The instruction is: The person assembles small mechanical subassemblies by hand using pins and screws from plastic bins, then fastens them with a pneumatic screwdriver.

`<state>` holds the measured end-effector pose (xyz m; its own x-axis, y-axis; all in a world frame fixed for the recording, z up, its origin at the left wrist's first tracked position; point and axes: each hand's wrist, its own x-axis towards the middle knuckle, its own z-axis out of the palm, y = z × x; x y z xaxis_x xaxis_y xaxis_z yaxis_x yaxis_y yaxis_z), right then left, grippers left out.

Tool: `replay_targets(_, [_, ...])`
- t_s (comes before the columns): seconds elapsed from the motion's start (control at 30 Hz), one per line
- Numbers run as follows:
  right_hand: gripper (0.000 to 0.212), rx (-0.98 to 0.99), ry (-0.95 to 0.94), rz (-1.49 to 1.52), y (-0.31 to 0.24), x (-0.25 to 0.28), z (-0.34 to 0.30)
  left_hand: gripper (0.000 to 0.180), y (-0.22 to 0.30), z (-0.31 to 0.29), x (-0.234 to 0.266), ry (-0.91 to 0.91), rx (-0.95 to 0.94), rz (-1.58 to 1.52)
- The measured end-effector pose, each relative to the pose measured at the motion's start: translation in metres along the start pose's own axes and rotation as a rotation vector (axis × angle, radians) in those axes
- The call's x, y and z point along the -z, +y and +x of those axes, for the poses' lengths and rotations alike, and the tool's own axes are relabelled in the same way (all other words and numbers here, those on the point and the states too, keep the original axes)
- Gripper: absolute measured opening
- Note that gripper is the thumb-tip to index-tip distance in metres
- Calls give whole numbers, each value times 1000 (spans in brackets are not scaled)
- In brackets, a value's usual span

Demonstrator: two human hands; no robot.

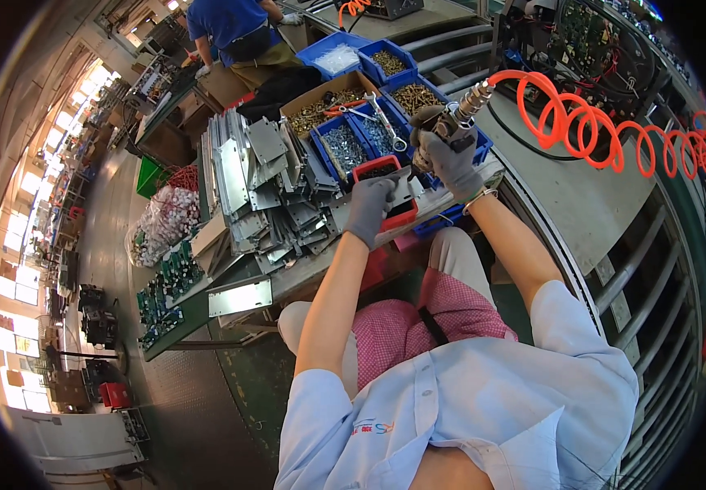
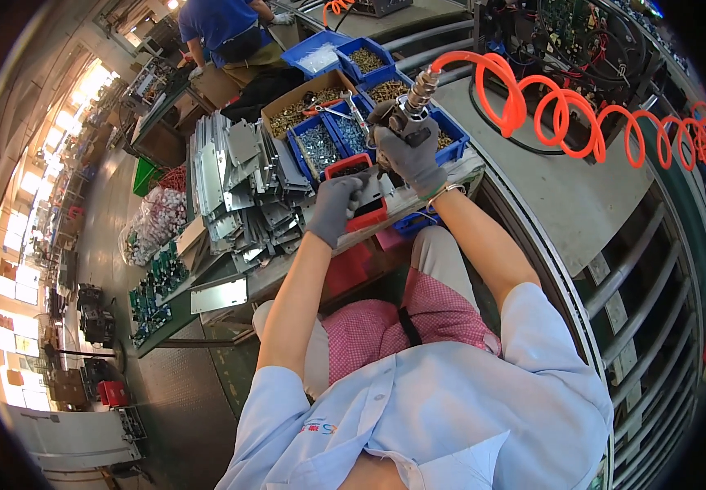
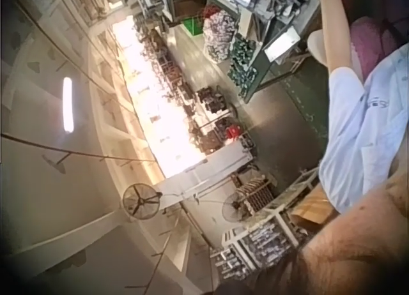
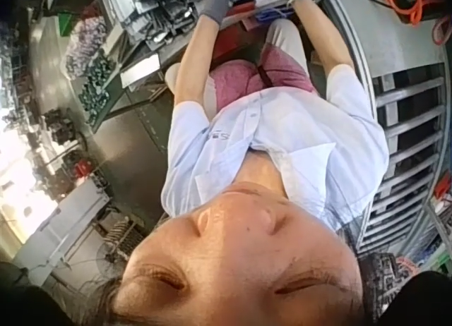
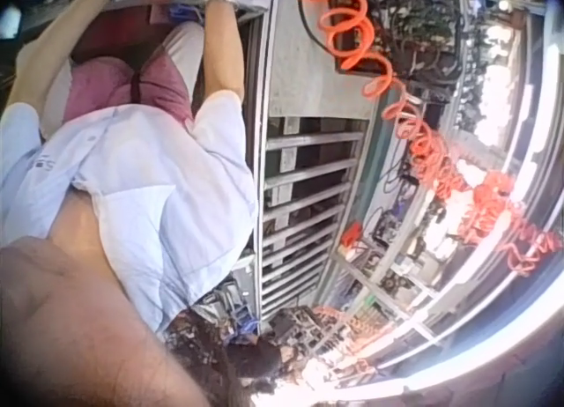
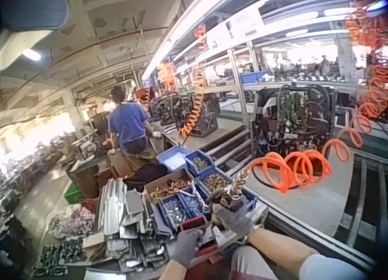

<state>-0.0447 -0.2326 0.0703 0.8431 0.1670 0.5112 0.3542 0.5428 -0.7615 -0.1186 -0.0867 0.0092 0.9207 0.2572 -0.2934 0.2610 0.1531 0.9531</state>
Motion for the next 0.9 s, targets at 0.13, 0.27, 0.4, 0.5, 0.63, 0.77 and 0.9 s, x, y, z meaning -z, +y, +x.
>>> replay_targets(0.13, [19,-26,-72,-49,6,4,14,7,9,5,15,-8,253,-312])
replay_targets(0.27, [16,-35,-180,-79,7,-13,26,11,2,12,25,-8,330,-426])
replay_targets(0.4, [13,-187,-266,-150,11,-21,39,16,-1,13,23,-41,293,-454])
replay_targets(0.5, [11,-139,-300,-198,24,-22,48,26,1,12,20,-169,272,-577])
replay_targets(0.63, [12,-176,-336,-196,24,-26,51,32,8,7,21,-195,227,-531])
replay_targets(0.77, [13,-70,-334,-187,21,-17,56,38,12,-1,16,-304,141,-567])
replay_targets(0.9, [14,-188,-329,6,-40,-37,29,46,-16,6,33,-427,139,-766])
